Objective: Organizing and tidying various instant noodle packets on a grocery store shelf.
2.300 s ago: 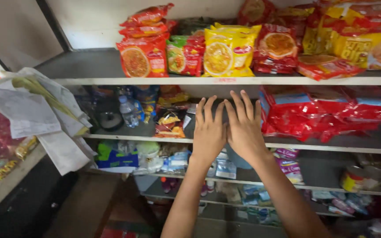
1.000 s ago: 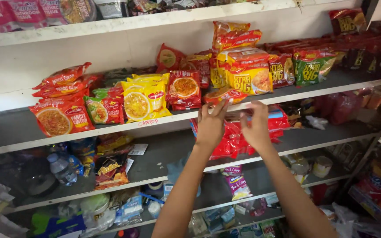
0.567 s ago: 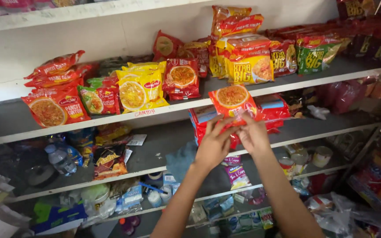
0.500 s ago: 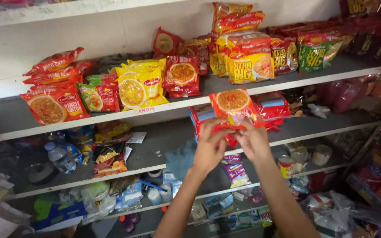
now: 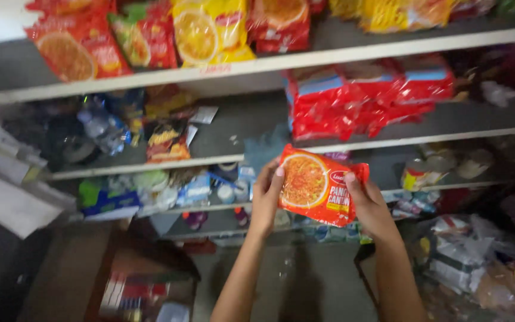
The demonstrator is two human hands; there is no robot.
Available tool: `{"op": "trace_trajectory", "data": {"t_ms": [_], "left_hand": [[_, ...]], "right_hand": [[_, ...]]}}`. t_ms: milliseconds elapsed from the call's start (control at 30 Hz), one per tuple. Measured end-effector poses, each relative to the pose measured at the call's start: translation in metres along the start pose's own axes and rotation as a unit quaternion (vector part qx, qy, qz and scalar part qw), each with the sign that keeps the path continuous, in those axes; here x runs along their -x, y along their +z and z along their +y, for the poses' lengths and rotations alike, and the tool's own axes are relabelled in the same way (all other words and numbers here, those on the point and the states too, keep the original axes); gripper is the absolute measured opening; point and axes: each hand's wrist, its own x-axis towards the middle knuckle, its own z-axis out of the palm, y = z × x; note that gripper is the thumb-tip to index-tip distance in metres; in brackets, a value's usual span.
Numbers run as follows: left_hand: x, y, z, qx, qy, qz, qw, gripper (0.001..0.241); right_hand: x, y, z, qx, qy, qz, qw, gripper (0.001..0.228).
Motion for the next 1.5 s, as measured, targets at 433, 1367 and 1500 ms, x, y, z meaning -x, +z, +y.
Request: {"op": "trace_trajectory", "data": {"t_ms": [433,1367,1500], "left_hand": [[0.061,-0.073,-0.084,0.044,0.022,0.119,0.992,0.024],[0.099,-0.114,-0.09,-0.164,0.094,0.23,0.955,0.015],[0.104,-0.114,-0.074,-0.234,0.115,0.214,0.941,0.015]], "right_hand": [[0.033,0.075,0.037,-0.165,0.06,-0.165,0.97,0.071],[0.057,0.092,0.06,0.238,-0.017,-0.067,0.969,0.033],[0.043,0.074,0.124,0.36,-0.282,0.006,0.889,0.022]]}}
